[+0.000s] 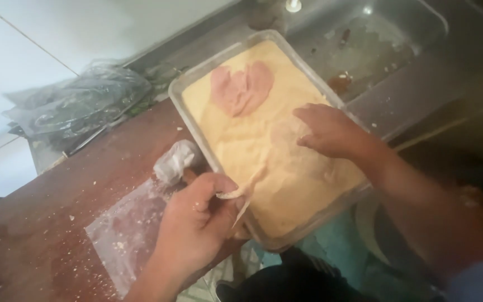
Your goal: Flattening chicken breasts with a meat mallet and dredging them in breading.
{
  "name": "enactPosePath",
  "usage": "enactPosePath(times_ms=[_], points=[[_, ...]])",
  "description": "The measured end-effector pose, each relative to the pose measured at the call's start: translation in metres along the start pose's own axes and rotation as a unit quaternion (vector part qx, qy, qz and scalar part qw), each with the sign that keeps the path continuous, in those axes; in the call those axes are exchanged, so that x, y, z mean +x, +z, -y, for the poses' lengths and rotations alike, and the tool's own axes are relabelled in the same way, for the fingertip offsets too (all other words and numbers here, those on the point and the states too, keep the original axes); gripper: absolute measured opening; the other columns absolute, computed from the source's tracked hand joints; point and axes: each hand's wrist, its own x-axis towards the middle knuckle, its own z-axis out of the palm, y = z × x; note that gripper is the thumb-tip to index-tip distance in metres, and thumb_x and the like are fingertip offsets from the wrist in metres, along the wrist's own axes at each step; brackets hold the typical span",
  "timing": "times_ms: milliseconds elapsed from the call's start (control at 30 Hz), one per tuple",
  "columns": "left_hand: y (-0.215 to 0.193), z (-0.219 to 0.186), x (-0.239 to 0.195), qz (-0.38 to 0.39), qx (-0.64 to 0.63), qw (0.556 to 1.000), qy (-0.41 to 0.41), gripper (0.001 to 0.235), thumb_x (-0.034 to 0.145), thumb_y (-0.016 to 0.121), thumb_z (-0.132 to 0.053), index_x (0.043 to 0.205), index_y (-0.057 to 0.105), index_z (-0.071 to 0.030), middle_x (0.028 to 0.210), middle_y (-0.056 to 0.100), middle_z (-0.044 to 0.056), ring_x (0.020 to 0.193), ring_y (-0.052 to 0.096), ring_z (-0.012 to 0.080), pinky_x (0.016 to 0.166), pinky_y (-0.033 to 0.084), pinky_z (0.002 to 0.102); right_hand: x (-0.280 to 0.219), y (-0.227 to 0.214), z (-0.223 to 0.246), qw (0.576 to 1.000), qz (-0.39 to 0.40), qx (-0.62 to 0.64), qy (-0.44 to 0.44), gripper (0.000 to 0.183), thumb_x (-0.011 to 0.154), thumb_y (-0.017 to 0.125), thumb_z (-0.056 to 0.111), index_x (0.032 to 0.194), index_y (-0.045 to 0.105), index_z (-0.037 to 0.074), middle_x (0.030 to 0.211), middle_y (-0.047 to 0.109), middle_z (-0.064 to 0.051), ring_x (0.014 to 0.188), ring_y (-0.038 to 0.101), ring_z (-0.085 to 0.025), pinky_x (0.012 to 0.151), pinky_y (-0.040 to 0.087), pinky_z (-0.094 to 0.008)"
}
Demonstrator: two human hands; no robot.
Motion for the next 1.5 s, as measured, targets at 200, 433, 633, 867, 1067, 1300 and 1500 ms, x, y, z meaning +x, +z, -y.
enactPosePath(times_ms=[200,433,633,867,1067,1300,1500], points=[[0.009,-0.003,0.008,-0.024,0.040,0.992,-0.120,0.009,0.081,0.076,-0.010,0.089,0.073,-0.012,0.063,0.068,-0.003,0.049,0.058,0.0092,0.048,0.049,0.024,0.056,0.005,-0.021,0.989,0.021,-0.146,0.015,0.033,0.072,0.068,0.024,0.100,0.063,0.008,0.093,0.069,-0.014,0.084,0.063,-0.040,0.076,0.049,-0.047],[0.011,0.003,0.001,-0.038,0.020,0.988,-0.148,0.016,0.078,0.078,-0.007,0.092,0.075,-0.012,0.062,0.071,-0.004,0.049,0.064,0.0072,0.047,0.052,0.022,0.076,-0.003,0.002,0.972,0.203,-0.117,0.023,0.023,0.076,0.063,0.011,0.098,0.058,0.011,0.090,0.069,-0.013,0.079,0.063,-0.037,0.071,0.049,-0.046],[0.010,-0.007,0.009,-0.015,0.107,0.994,-0.018,0.017,0.076,0.074,-0.007,0.090,0.070,-0.014,0.070,0.074,-0.004,0.056,0.069,0.0121,0.052,0.054,0.025,0.141,-0.034,0.008,0.970,0.205,-0.129,-0.028,0.014,0.089,0.052,0.012,0.079,0.057,0.005,0.077,0.061,-0.009,0.066,0.050,-0.027,0.061,0.043,-0.043],[0.007,-0.034,0.065,0.044,0.160,0.985,0.054,0.012,0.081,0.070,-0.004,0.079,0.062,-0.011,0.068,0.069,-0.001,0.058,0.068,0.0122,0.053,0.056,0.024,0.133,-0.059,0.050,0.976,0.033,0.022,-0.215,0.046,0.071,0.053,0.000,0.108,0.076,0.016,0.104,0.072,-0.007,0.094,0.061,-0.033,0.087,0.048,-0.045],[0.018,-0.049,0.070,0.006,0.238,0.953,0.185,0.019,0.082,0.072,-0.002,0.097,0.062,-0.008,0.083,0.069,0.004,0.075,0.070,0.0213,0.065,0.056,0.035,0.053,-0.077,0.052,0.888,0.171,0.251,-0.346,0.074,0.085,0.051,0.073,0.118,0.064,0.008,0.114,0.071,-0.010,0.098,0.069,-0.023,0.087,0.060,-0.041],[0.106,0.043,0.013,0.103,0.244,0.938,0.223,0.004,0.086,0.067,-0.006,0.085,0.064,-0.008,0.090,0.071,0.007,0.088,0.067,0.0215,0.087,0.053,0.037,-0.031,-0.030,0.001,0.928,0.033,0.047,-0.367,0.014,0.067,0.066,0.018,0.072,0.054,0.016,0.081,0.056,-0.003,0.080,0.051,-0.026,0.079,0.040,-0.045],[0.117,0.080,0.063,0.023,0.324,0.935,0.139,0.011,0.089,0.061,-0.020,0.084,0.060,-0.009,0.073,0.059,0.007,0.070,0.062,0.0272,0.061,0.054,0.040,-0.045,-0.016,-0.012,0.973,0.048,-0.103,-0.199,0.030,0.086,0.057,0.048,0.096,0.063,0.021,0.097,0.061,-0.005,0.095,0.061,-0.027,0.083,0.050,-0.044]])
